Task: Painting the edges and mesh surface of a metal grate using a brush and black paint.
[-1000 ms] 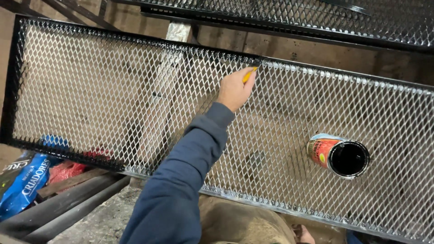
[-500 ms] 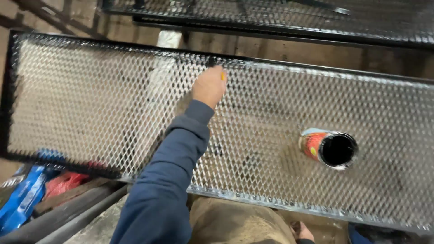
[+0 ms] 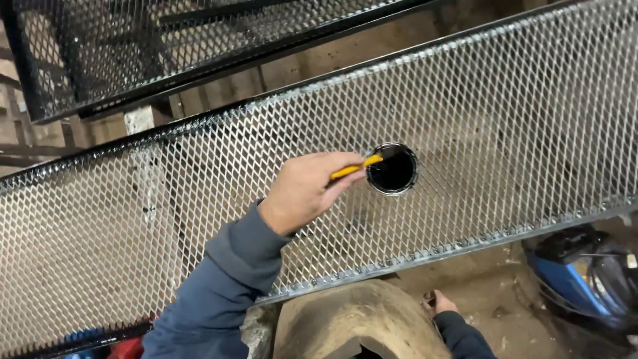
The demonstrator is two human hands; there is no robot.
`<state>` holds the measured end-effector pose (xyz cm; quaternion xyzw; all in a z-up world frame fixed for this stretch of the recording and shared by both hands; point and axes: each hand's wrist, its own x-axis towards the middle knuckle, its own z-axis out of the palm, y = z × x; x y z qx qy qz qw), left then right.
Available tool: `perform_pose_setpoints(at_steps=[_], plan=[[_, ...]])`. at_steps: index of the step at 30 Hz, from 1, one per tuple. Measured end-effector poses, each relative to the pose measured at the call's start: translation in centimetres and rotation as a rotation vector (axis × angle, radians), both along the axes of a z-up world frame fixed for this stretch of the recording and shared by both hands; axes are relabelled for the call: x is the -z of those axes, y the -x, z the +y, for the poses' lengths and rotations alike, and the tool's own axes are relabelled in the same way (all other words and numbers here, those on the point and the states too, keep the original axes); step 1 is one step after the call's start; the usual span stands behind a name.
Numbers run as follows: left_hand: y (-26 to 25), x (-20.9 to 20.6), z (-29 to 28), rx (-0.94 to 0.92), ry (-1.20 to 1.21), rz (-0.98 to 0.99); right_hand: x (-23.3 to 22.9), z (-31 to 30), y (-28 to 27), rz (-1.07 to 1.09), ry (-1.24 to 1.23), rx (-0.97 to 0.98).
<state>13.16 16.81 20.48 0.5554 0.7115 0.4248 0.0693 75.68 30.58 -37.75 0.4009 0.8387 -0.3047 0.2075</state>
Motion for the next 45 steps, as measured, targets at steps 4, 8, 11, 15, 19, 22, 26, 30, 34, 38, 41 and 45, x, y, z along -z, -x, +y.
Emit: perform_pose_setpoints(at_steps=[4, 8, 11, 15, 19, 22, 26, 30, 34, 38, 41, 45], plan=[[-0.2, 0.3, 3.3, 0.122, 0.190, 0.093, -3.6, 0.3, 2.8, -0.098, 0.052, 0.016], [-0.7, 0.7, 5.8, 0.167, 0.288, 0.158, -0.2, 0.4, 0.2, -0.070, 0.028, 0.022], [-0.8, 1.7, 7.2, 0.175, 0.328, 0.206, 1.0, 0.8, -0.9, 0.056, 0.297, 0.400], [-0.6, 4.0, 8.5, 0.175, 0.346, 0.262, 1.3, 1.1, -1.3, 0.138, 0.742, 0.876], [-0.4, 5.2, 9.3, 0.160, 0.406, 0.241, 1.1, 0.9, -1.8, 0.031, 0.407, 0.523], [-0.4, 5.9, 9.6, 0.135, 0.372, 0.269, 1.1, 1.0, -1.5, -0.034, 0.419, 0.634], [-0.4, 7.0, 9.9, 0.129, 0.374, 0.262, 1.1, 1.1, -1.8, -0.036, 0.514, 0.748], [-0.3, 7.6, 10.0, 0.122, 0.381, 0.275, 0.1, 1.4, -1.3, -0.122, 0.426, 0.428], [-0.3, 7.2, 10.0, 0.121, 0.378, 0.277, 1.0, 1.5, -2.1, -0.070, 0.400, 0.367], [-0.3, 7.6, 9.9, 0.116, 0.360, 0.279, 0.1, 1.6, -1.9, -0.105, 0.374, 0.338], [-0.4, 7.4, 9.9, 0.114, 0.374, 0.262, 0.3, 1.8, -1.7, -0.098, 0.358, 0.338], [-0.8, 5.1, 9.2, 0.063, 0.303, 0.217, 0.7, 3.0, -1.8, -0.092, 0.384, 0.318]])
